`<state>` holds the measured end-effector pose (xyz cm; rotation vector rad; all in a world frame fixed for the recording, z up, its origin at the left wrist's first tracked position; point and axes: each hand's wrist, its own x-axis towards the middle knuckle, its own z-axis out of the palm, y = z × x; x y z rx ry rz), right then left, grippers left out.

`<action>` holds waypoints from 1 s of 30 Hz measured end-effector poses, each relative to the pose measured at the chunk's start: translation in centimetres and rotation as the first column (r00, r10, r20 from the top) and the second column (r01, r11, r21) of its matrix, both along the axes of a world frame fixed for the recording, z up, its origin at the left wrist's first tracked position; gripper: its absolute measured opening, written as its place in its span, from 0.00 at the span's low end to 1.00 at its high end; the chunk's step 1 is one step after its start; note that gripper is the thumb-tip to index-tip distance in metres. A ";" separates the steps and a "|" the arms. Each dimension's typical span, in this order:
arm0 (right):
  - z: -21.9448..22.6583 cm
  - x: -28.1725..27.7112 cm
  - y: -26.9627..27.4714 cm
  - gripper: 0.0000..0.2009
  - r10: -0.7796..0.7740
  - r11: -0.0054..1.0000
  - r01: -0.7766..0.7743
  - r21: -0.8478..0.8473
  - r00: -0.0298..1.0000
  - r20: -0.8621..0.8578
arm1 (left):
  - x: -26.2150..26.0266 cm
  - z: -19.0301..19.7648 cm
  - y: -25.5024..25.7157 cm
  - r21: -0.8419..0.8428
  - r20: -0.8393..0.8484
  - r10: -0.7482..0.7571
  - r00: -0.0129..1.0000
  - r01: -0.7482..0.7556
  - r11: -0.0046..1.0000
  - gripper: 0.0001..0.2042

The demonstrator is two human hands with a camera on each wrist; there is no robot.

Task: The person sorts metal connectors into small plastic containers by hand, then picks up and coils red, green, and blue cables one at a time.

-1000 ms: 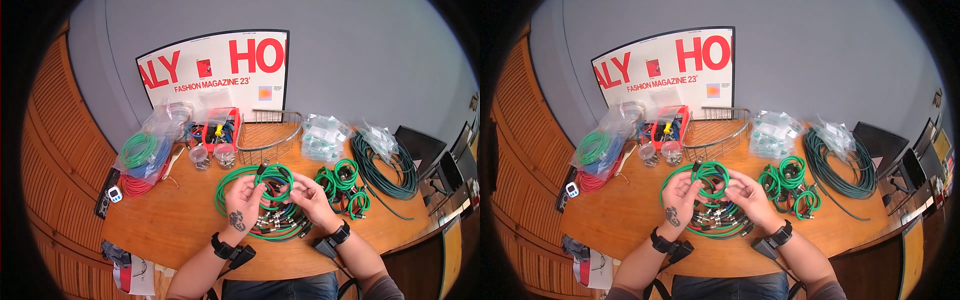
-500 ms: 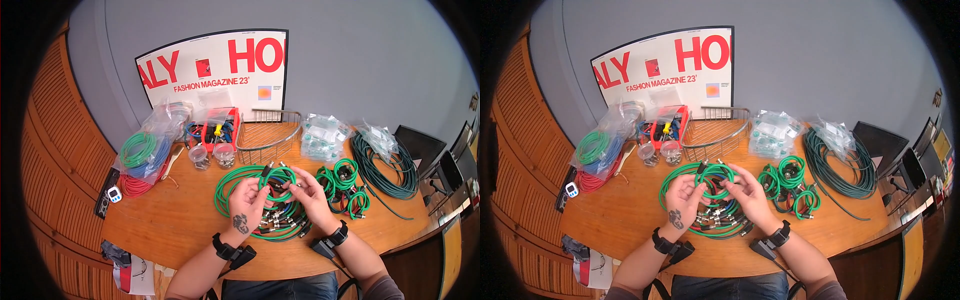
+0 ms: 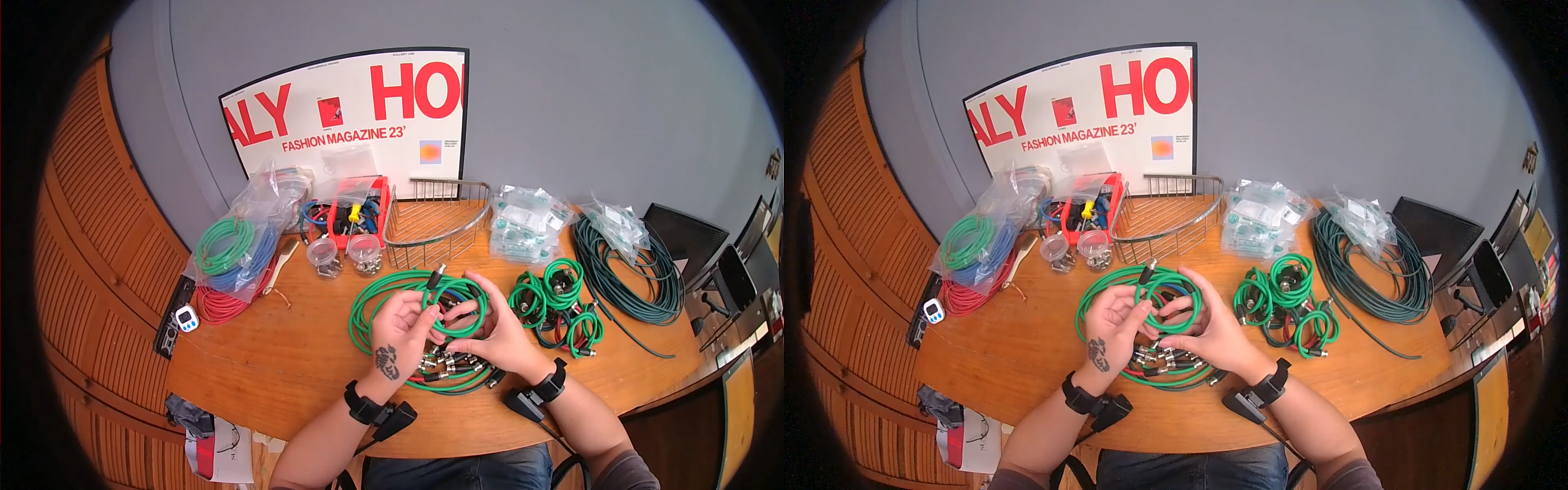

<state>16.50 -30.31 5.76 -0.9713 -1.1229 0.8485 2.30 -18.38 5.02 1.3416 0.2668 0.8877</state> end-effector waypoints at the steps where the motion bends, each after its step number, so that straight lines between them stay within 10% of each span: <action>1: -0.4 0.2 0.0 0.48 -0.039 0.999 0.042 -0.028 0.995 0.090 | 0.0 0.0 0.0 -0.006 -0.001 -0.032 0.999 0.032 0.999 0.10; 14: -1.7 -0.2 0.2 0.42 -0.294 0.956 0.283 0.082 0.935 0.197 | 0.1 0.1 0.1 -0.034 -0.053 0.030 0.998 -0.032 0.999 0.13; 30: -1.5 0.7 0.1 0.47 -0.193 0.978 0.207 -0.003 0.916 0.351 | -0.3 -0.1 0.9 -0.008 -0.061 -0.214 0.975 0.214 0.977 0.17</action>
